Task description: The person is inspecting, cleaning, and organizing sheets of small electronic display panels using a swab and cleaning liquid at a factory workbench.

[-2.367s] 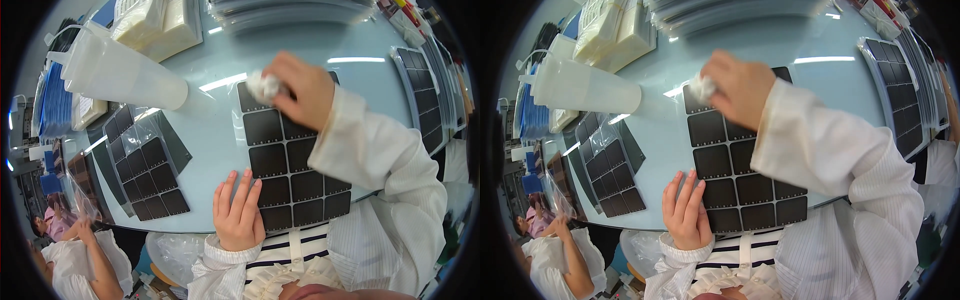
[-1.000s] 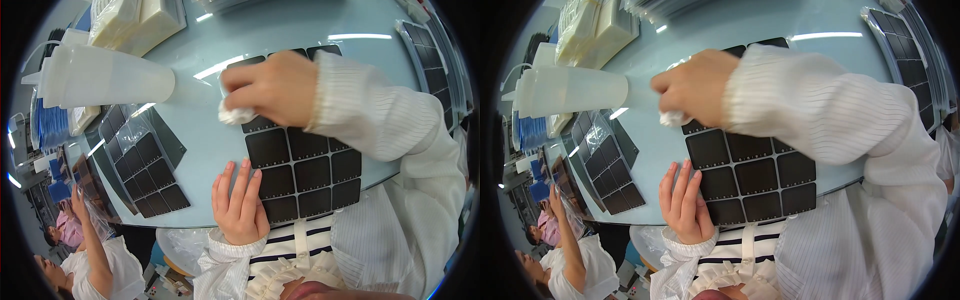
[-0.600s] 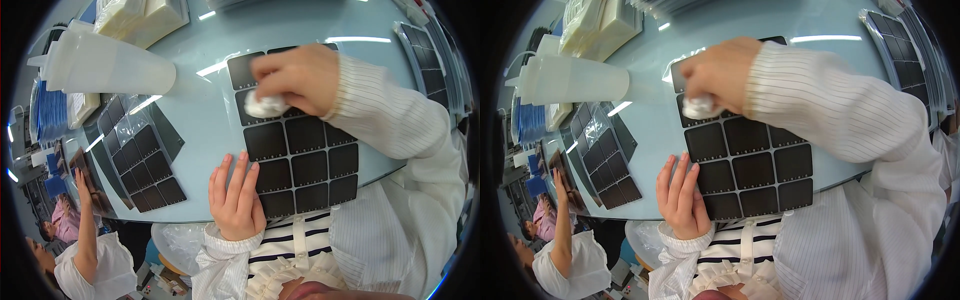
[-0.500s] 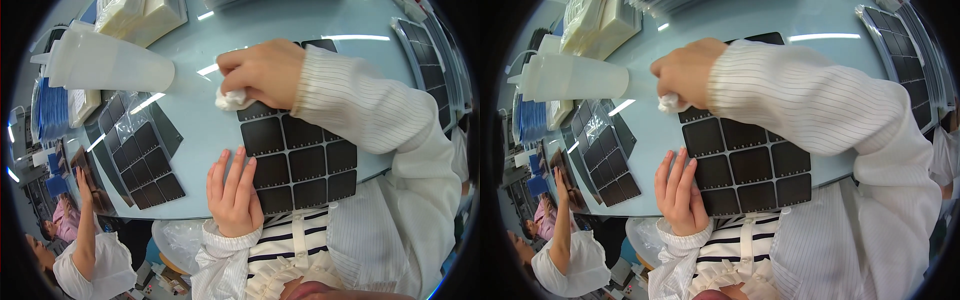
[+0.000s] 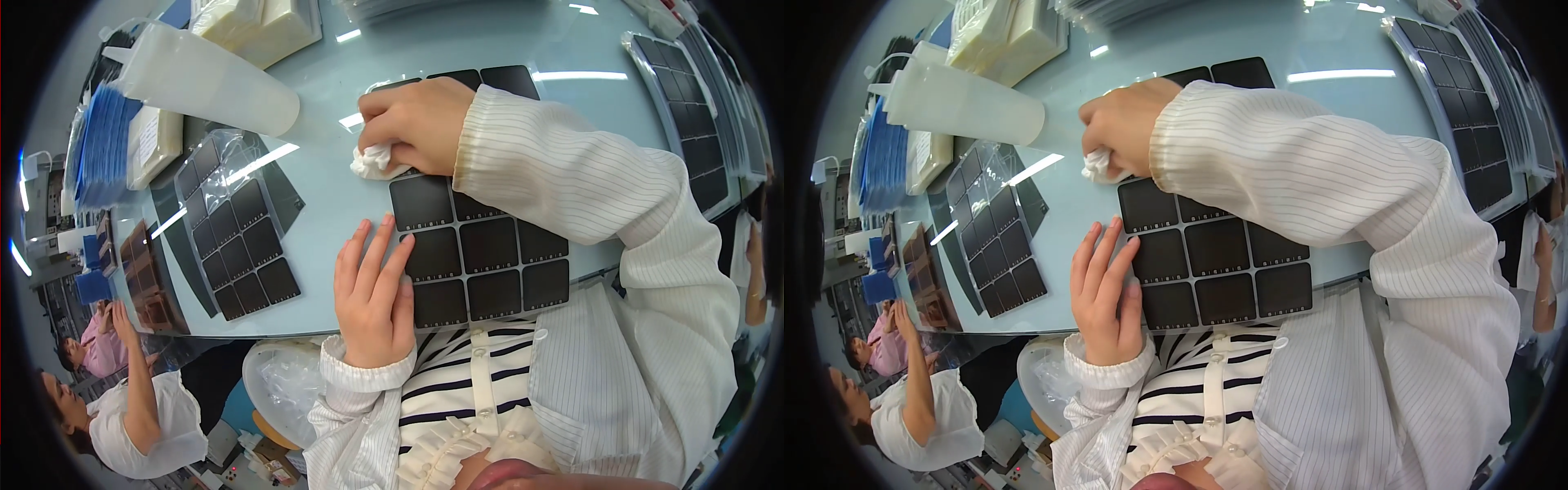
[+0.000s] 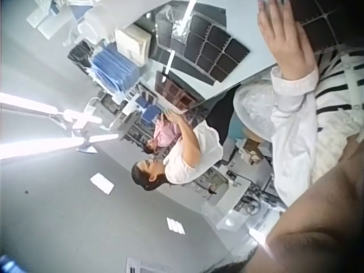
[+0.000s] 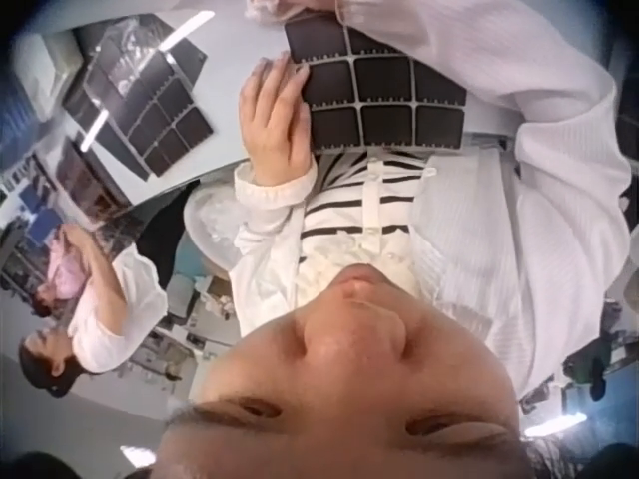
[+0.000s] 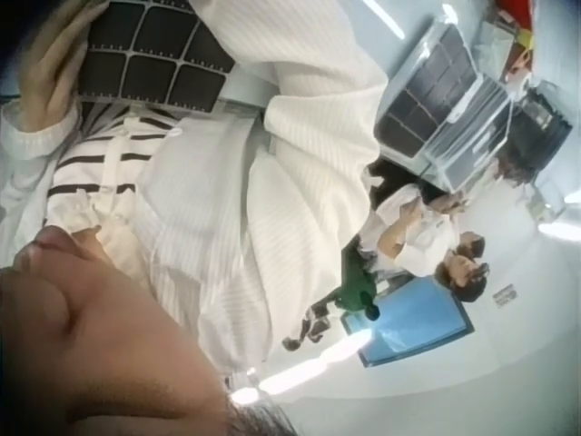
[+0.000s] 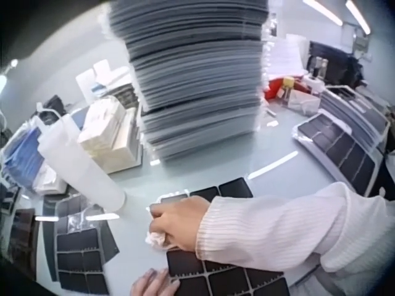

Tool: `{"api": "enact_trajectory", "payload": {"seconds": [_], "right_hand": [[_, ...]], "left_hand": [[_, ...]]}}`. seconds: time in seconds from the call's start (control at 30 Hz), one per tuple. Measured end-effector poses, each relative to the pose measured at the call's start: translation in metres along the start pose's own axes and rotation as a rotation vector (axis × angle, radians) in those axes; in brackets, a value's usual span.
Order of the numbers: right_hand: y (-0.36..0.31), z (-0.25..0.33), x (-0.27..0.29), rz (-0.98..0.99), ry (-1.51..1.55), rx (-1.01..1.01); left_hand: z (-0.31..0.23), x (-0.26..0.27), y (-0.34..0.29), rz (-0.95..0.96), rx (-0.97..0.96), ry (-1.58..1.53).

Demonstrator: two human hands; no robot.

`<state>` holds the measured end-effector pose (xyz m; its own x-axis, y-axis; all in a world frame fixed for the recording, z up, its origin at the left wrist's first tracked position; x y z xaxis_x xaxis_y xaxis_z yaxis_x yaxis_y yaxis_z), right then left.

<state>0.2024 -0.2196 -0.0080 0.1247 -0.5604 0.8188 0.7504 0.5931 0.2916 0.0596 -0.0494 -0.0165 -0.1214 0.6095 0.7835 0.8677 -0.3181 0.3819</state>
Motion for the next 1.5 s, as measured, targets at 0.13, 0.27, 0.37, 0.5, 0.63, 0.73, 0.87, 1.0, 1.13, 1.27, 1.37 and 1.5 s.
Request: {"api": "enact_trajectory", "payload": {"seconds": [0.13, 0.27, 0.37, 0.5, 0.63, 0.73, 0.87, 1.0, 1.13, 1.27, 1.37, 1.5], "right_hand": [[-0.027, -0.022, 0.027, -0.023, 0.017, -0.033], [-0.034, -0.024, 0.046, 0.068, -0.044, -0.101], [-0.005, -0.002, 0.016, -0.001, -0.019, -0.042], [0.002, 0.006, 0.002, 0.037, -0.094, -0.152], [-0.027, -0.027, 0.028, -0.027, -0.092, -0.154], [-0.061, -0.076, 0.063, -0.151, -0.262, -0.324], [-0.105, -0.092, 0.095, -0.359, -0.349, -0.334], [-0.112, -0.096, 0.089, -0.515, -0.378, -0.51], [-0.105, -0.082, 0.096, -0.661, -0.563, -0.557], [-0.07, -0.027, 0.094, -0.734, -0.294, -0.299], [-0.073, -0.006, 0.082, -0.601, -0.155, -0.238], [-0.076, 0.002, 0.063, -0.453, -0.004, -0.262]], "left_hand": [[0.005, 0.037, -0.007, 0.193, 0.104, -0.332], [0.01, 0.072, -0.009, 0.3, 0.278, -0.662], [0.01, 0.078, -0.001, 0.303, 0.346, -0.738], [0.026, 0.059, 0.019, 0.316, 0.561, -0.997], [0.03, 0.051, 0.042, 0.275, 0.747, -1.256], [0.033, 0.043, 0.054, 0.25, 0.768, -1.313], [0.034, 0.037, 0.068, 0.269, 0.809, -1.293], [0.046, 0.034, 0.073, 0.292, 0.896, -1.185], [0.038, 0.019, 0.085, 0.265, 0.889, -0.943], [0.036, 0.007, 0.087, 0.219, 0.748, -0.601], [0.033, -0.002, 0.089, 0.164, 0.489, -0.39], [0.037, -0.003, 0.087, 0.16, 0.502, -0.462]]}}
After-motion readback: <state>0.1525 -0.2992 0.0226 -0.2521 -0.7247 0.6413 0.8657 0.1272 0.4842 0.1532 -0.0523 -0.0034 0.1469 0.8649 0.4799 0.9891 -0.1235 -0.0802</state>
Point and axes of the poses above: each hand's wrist, its own y-axis towards the middle knuckle, its own x-axis out of the back of the hand, z = x × y, the point moved 1 cm from there along y, towards the middle knuckle, and after that the axes turned 7 degrees about -z, right-handed, at the moved point
